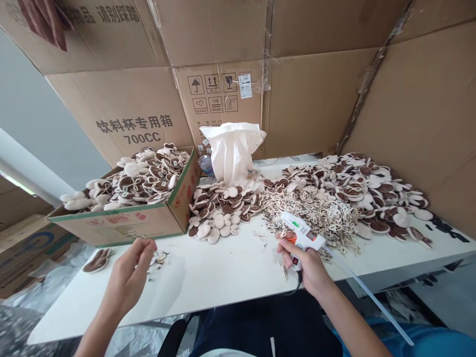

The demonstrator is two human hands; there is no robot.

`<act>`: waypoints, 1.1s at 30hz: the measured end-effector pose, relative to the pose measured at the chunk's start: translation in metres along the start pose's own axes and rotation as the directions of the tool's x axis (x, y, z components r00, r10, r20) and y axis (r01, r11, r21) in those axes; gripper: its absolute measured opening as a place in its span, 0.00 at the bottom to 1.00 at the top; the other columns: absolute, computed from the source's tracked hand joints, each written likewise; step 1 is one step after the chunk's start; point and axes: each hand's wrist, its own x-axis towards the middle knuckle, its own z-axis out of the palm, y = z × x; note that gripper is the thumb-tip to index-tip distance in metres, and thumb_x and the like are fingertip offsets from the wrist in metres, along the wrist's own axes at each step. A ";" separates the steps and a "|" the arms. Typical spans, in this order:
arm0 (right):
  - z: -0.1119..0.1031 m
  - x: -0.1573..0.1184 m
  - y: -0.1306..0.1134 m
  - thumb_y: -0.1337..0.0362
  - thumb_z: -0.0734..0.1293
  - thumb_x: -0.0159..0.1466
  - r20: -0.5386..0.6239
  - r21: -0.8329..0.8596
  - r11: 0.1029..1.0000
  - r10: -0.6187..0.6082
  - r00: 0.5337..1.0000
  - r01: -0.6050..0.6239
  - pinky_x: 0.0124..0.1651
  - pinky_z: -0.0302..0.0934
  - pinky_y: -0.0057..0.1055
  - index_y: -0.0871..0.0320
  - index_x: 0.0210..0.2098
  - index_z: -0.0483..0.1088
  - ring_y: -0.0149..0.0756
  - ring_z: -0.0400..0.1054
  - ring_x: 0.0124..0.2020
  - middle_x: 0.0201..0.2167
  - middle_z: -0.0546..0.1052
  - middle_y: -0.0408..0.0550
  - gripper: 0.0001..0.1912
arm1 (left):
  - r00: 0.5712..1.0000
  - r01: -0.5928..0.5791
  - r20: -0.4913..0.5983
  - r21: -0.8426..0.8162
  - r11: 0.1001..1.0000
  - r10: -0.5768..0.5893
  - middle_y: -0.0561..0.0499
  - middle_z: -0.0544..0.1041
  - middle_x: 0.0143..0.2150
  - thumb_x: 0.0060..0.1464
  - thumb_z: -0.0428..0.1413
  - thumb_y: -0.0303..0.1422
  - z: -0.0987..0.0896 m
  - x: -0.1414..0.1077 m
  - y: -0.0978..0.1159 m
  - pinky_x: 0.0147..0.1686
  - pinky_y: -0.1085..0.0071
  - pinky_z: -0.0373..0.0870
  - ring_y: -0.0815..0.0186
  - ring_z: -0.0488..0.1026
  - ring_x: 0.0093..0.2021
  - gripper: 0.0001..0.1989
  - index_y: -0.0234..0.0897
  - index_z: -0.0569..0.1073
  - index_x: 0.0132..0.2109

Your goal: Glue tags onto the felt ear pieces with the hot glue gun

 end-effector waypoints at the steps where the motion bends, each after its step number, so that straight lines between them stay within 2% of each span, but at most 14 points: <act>1: 0.000 0.000 0.000 0.54 0.81 0.57 -0.002 -0.013 1.000 -0.004 1.000 0.004 0.24 0.56 0.29 0.57 0.37 0.79 0.27 0.60 0.19 0.28 0.77 0.46 0.16 | 1.000 -0.008 -0.005 0.081 0.997 0.008 0.57 0.69 0.24 0.66 0.45 0.50 -0.003 -0.001 -0.008 0.29 0.69 0.64 0.63 0.68 0.26 0.19 0.43 0.65 0.32; 4: -0.001 -0.001 0.002 0.54 0.80 0.58 -0.006 -0.025 1.000 -0.010 1.000 0.010 0.25 0.56 0.29 0.57 0.37 0.79 0.26 0.59 0.19 0.28 0.77 0.45 0.15 | 0.998 -0.066 0.024 0.196 0.978 0.063 0.55 0.68 0.24 0.66 0.44 0.51 -0.007 0.000 -0.024 0.30 0.66 0.61 0.61 0.68 0.26 0.21 0.42 0.61 0.30; 8: -0.001 -0.002 0.004 0.55 0.80 0.59 -0.003 -0.009 1.000 -0.003 1.000 0.003 0.25 0.55 0.29 0.56 0.37 0.79 0.27 0.60 0.19 0.29 0.77 0.45 0.14 | 0.999 -0.026 0.048 0.210 0.977 0.017 0.52 0.74 0.30 0.57 0.55 0.53 -0.003 0.006 -0.031 0.31 0.66 0.63 0.61 0.70 0.29 0.19 0.42 0.69 0.36; 11: -0.001 -0.001 0.004 0.55 0.80 0.59 -0.004 -0.016 1.000 -0.011 1.000 0.011 0.25 0.56 0.30 0.56 0.37 0.79 0.27 0.60 0.19 0.29 0.78 0.46 0.14 | 1.000 0.011 0.009 0.001 1.000 -0.011 0.48 0.77 0.44 0.50 0.63 0.54 0.000 0.010 -0.025 0.34 0.67 0.68 0.60 0.73 0.36 0.25 0.41 0.72 0.45; 13: -0.001 -0.001 0.003 0.55 0.81 0.58 -0.008 -0.017 1.000 -0.006 1.000 0.005 0.25 0.56 0.30 0.56 0.37 0.79 0.27 0.60 0.19 0.29 0.77 0.45 0.15 | 0.997 0.073 0.003 -0.192 0.979 -0.074 0.48 0.78 0.47 0.54 0.62 0.55 0.002 0.012 -0.017 0.36 0.68 0.70 0.60 0.74 0.40 0.25 0.41 0.72 0.47; 15: -0.001 -0.001 0.002 0.54 0.81 0.57 -0.011 -0.020 1.000 0.007 1.000 -0.007 0.25 0.57 0.29 0.57 0.37 0.79 0.27 0.60 0.19 0.28 0.77 0.45 0.15 | 0.995 0.080 -0.040 -0.288 0.954 -0.096 0.50 0.77 0.41 0.62 0.56 0.55 0.007 0.013 -0.003 0.39 0.68 0.69 0.60 0.74 0.41 0.21 0.40 0.73 0.41; 17: -0.001 -0.001 0.002 0.54 0.81 0.57 -0.010 -0.022 1.000 0.014 1.000 -0.014 0.25 0.57 0.28 0.57 0.38 0.80 0.26 0.60 0.19 0.28 0.77 0.45 0.16 | 0.992 -0.018 -0.128 -0.295 0.955 -0.021 0.51 0.74 0.36 0.66 0.53 0.51 0.017 0.012 0.015 0.41 0.69 0.67 0.62 0.72 0.39 0.22 0.38 0.69 0.32; 19: 0.000 -0.001 0.001 0.54 0.80 0.58 0.000 -0.024 1.000 0.002 1.000 -0.002 0.25 0.57 0.28 0.58 0.39 0.80 0.26 0.60 0.19 0.27 0.77 0.45 0.16 | 0.981 -0.141 -0.169 -0.316 0.938 0.090 0.52 0.72 0.35 0.65 0.57 0.45 0.033 0.007 0.039 0.39 0.69 0.66 0.65 0.70 0.37 0.19 0.38 0.68 0.31; 20: 0.000 -0.001 0.000 0.54 0.80 0.58 0.005 -0.025 1.000 -0.006 1.000 0.007 0.26 0.58 0.28 0.58 0.39 0.80 0.25 0.60 0.19 0.26 0.77 0.45 0.16 | 0.979 -0.197 -0.125 -0.345 0.918 0.163 0.52 0.73 0.37 0.64 0.60 0.43 0.043 0.003 0.052 0.39 0.69 0.67 0.65 0.71 0.37 0.14 0.38 0.71 0.35; 22: 0.001 -0.001 0.000 0.54 0.80 0.58 0.008 -0.025 1.000 -0.019 1.000 0.019 0.25 0.57 0.27 0.58 0.39 0.79 0.25 0.60 0.19 0.26 0.77 0.45 0.16 | 0.961 -0.234 0.022 -0.463 0.855 0.275 0.52 0.75 0.40 0.63 0.61 0.39 0.065 -0.009 0.082 0.40 0.69 0.69 0.66 0.72 0.37 0.09 0.40 0.72 0.44; 26: 0.001 0.001 0.001 0.54 0.81 0.57 -0.003 -0.004 1.000 0.003 1.000 -0.003 0.23 0.55 0.27 0.58 0.37 0.79 0.25 0.59 0.18 0.25 0.77 0.45 0.16 | 0.850 -0.261 0.249 -0.569 0.780 0.465 0.52 0.76 0.38 0.63 0.61 0.35 0.105 -0.036 0.139 0.38 0.70 0.70 0.67 0.72 0.36 0.06 0.40 0.73 0.44; 28: -0.001 0.002 0.002 0.54 0.81 0.57 -0.004 0.001 1.000 0.015 1.000 -0.015 0.23 0.56 0.26 0.58 0.36 0.78 0.25 0.59 0.18 0.25 0.77 0.44 0.16 | 0.826 -0.278 0.269 -0.569 0.774 0.495 0.53 0.77 0.39 0.60 0.63 0.34 0.121 -0.043 0.159 0.36 0.70 0.69 0.67 0.71 0.34 0.07 0.40 0.73 0.44; 30: -0.002 0.003 0.003 0.55 0.82 0.56 -0.024 0.002 1.000 0.028 0.999 -0.028 0.24 0.57 0.26 0.58 0.34 0.78 0.25 0.60 0.19 0.24 0.76 0.43 0.16 | 0.827 -0.262 0.283 -0.571 0.778 0.486 0.52 0.78 0.40 0.58 0.64 0.34 0.133 -0.045 0.172 0.36 0.70 0.69 0.66 0.71 0.35 0.09 0.41 0.74 0.45; 33: -0.002 0.003 0.005 0.54 0.83 0.53 -0.062 0.009 0.999 0.038 0.997 -0.038 0.24 0.57 0.25 0.58 0.31 0.76 0.26 0.59 0.18 0.17 0.70 0.39 0.18 | 0.843 -0.099 0.351 -0.644 0.759 0.408 0.51 0.80 0.42 0.59 0.65 0.37 0.147 -0.041 0.181 0.35 0.71 0.71 0.66 0.73 0.34 0.10 0.40 0.75 0.45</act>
